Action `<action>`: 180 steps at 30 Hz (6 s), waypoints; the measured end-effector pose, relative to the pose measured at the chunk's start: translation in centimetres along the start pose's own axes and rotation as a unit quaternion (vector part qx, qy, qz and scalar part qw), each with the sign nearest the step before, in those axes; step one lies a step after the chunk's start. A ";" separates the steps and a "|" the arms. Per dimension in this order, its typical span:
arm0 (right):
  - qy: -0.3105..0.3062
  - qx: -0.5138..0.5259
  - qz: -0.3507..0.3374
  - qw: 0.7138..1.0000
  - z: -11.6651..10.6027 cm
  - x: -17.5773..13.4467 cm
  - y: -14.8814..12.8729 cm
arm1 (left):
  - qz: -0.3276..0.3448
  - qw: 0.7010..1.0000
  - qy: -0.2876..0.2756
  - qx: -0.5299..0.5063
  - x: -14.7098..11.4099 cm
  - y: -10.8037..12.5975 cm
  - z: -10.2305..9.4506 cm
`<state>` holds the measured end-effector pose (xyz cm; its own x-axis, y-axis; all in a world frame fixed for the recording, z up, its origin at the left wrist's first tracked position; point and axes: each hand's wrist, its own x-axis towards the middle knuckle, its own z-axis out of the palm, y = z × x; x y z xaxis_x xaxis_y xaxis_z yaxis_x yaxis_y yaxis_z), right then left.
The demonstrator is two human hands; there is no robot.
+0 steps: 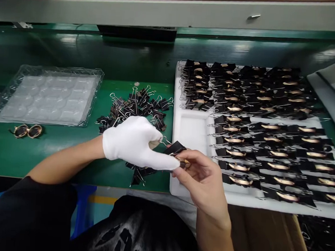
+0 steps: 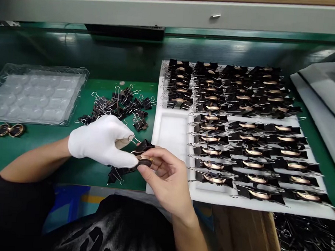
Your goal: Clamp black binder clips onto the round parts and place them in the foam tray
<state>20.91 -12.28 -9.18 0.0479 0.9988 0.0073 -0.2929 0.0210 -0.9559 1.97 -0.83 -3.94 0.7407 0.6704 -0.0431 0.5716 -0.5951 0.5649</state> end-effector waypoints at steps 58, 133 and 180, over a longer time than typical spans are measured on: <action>0.088 0.116 0.054 0.988 1.7 -0.9 1.5 | -0.039 0.986 0.163 0.021 0.4 0.2 -0.2; 0.117 0.160 0.120 0.973 0.2 -0.8 1.2 | 0.043 0.903 -0.076 0.420 2.2 -2.2 2.3; -0.105 0.010 -0.085 0.991 -0.4 -1.2 1.3 | 0.174 0.972 0.155 -0.041 -0.4 -0.2 3.1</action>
<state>20.86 -13.50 -10.60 -0.1011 0.9677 0.2310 -0.3159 0.1890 -0.9298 2.66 -2.30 -6.62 0.7350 0.5434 0.4056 0.2664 -0.7814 0.5643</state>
